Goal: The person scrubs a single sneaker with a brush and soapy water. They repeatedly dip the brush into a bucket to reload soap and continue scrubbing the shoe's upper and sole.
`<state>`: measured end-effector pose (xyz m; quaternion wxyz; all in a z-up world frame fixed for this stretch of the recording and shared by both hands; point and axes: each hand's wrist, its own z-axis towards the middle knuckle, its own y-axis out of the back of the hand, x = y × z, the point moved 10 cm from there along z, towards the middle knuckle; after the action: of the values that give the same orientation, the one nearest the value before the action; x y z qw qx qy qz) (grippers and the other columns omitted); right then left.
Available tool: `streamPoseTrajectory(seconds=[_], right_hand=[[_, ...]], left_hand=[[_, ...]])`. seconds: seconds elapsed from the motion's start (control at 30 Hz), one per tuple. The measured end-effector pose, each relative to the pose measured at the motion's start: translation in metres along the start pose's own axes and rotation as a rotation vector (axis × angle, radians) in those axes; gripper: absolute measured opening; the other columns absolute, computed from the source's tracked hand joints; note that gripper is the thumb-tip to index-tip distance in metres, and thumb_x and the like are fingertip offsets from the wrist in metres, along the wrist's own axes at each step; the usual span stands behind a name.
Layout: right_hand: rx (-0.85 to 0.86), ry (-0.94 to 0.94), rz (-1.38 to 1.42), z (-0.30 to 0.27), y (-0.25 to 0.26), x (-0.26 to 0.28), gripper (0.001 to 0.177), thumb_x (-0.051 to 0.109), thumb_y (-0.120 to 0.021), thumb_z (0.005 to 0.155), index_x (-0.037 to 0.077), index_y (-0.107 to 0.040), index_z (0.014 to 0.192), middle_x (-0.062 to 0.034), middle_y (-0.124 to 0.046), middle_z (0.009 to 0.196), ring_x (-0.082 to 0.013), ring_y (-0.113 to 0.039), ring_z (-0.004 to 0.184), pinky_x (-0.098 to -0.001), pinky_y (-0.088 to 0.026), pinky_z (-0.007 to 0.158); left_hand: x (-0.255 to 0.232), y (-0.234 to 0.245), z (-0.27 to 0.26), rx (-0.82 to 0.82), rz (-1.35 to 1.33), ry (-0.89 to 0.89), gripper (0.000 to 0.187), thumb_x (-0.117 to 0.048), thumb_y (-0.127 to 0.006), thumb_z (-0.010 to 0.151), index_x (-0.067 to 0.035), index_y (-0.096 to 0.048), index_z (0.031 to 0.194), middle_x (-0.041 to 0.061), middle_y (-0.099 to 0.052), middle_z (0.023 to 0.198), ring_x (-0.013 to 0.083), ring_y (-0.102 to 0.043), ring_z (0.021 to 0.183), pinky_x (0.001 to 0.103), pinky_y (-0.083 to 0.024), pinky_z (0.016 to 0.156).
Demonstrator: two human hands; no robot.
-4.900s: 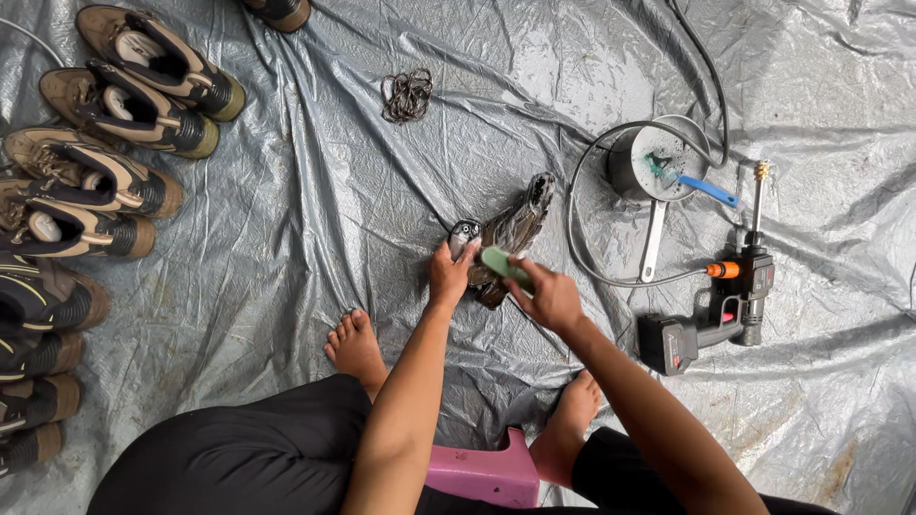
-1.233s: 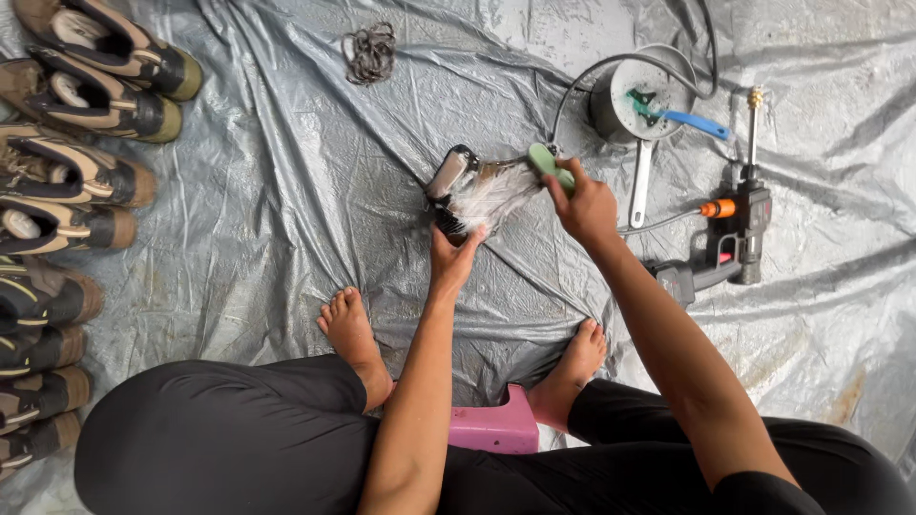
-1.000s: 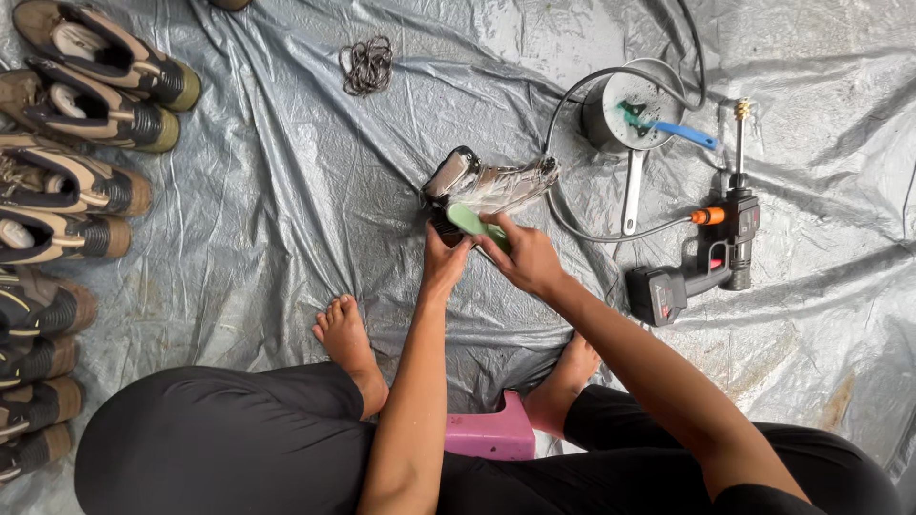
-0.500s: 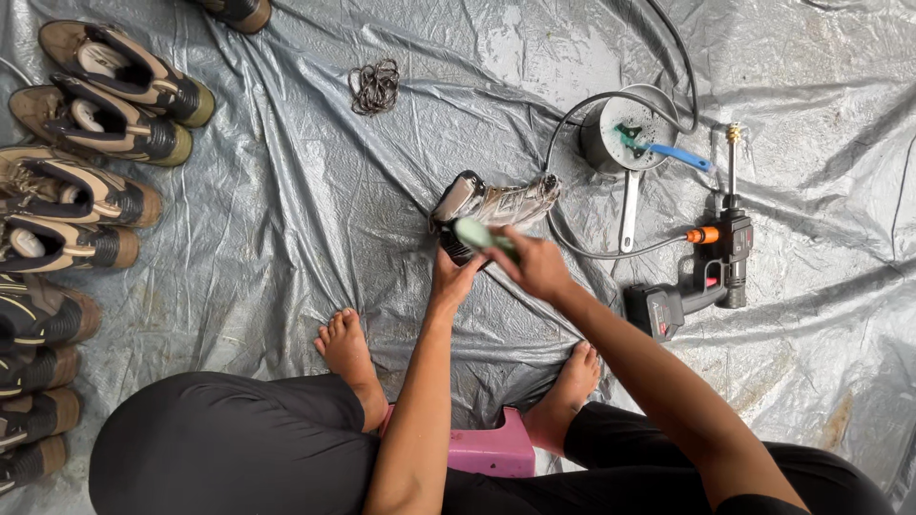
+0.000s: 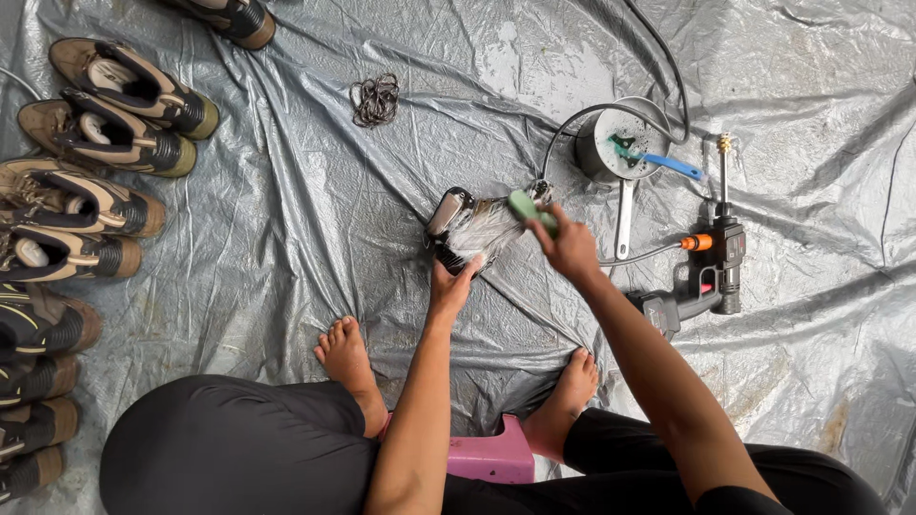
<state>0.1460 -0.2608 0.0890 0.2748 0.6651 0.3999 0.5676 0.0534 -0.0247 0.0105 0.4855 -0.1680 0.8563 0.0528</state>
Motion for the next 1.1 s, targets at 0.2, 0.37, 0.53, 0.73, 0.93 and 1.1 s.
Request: streamPoseTrajectory(seconds=[0.2,0.37,0.53,0.73,0.93,1.1], right_hand=[[0.117,0.068,-0.041,-0.016,-0.011,0.068,0.032,0.051,-0.063,0.101,0.033,-0.060,0.128,-0.0266,-0.071,0.070,-0.0492,-0.075,0.082,-0.0579,-0.059,0.084],[0.120,0.104,-0.001,-0.016,-0.019,0.036,0.032,0.051,-0.066,0.100,0.034,-0.061,0.127,-0.0226,-0.073,0.073,-0.0459,-0.076,0.079,-0.0556,-0.059,0.077],[-0.017,-0.051,-0.126,0.000,-0.004,-0.005,0.037,0.060,-0.062,0.103,0.034,-0.060,0.130,-0.0234,-0.072,0.072,-0.0485,-0.075,0.080,-0.0558,-0.059,0.080],[0.124,0.060,0.187,-0.036,-0.029,0.045,0.035,0.054,-0.065,0.099,0.034,-0.063,0.128,-0.0171,-0.068,0.062,-0.0441,-0.075,0.075,-0.0506,-0.057,0.074],[-0.041,0.005,-0.088,0.007,0.010,0.008,0.031,0.052,-0.064,0.105,0.032,-0.063,0.128,-0.0201,-0.066,0.062,-0.0457,-0.074,0.075,-0.0563,-0.058,0.077],[0.165,0.090,0.155,-0.046,-0.028,0.067,0.035,0.052,-0.066,0.098,0.031,-0.063,0.125,-0.0187,-0.072,0.065,-0.0458,-0.076,0.078,-0.0550,-0.059,0.076]], left_hand=[[-0.024,-0.003,0.001,-0.012,0.050,-0.004,0.085,-0.031,-0.089,0.086,0.009,-0.047,0.149,0.037,-0.055,0.146,0.0457,-0.053,0.141,0.057,-0.055,0.109],[0.023,0.001,0.011,-0.036,-0.002,-0.079,0.076,-0.016,-0.087,0.087,0.009,-0.049,0.148,0.035,-0.057,0.145,0.0410,-0.051,0.143,0.056,-0.049,0.116],[0.013,-0.004,0.000,-0.024,-0.070,-0.111,0.080,-0.026,-0.088,0.091,0.007,-0.050,0.154,0.032,-0.054,0.152,0.0359,-0.046,0.148,0.055,-0.045,0.119],[-0.002,-0.003,0.000,-0.010,-0.026,0.060,0.085,-0.028,-0.089,0.086,0.002,-0.047,0.154,0.025,-0.067,0.131,0.0270,-0.066,0.125,0.043,-0.061,0.094],[0.006,-0.017,-0.020,-0.020,0.002,0.119,0.087,-0.050,-0.057,0.110,0.010,-0.025,0.165,0.036,-0.026,0.170,0.0426,-0.022,0.161,0.054,-0.018,0.134],[0.035,-0.004,-0.016,-0.073,0.157,0.104,0.070,-0.048,-0.055,0.106,0.000,-0.044,0.157,0.029,-0.049,0.159,0.0388,-0.042,0.153,0.052,-0.031,0.130]])
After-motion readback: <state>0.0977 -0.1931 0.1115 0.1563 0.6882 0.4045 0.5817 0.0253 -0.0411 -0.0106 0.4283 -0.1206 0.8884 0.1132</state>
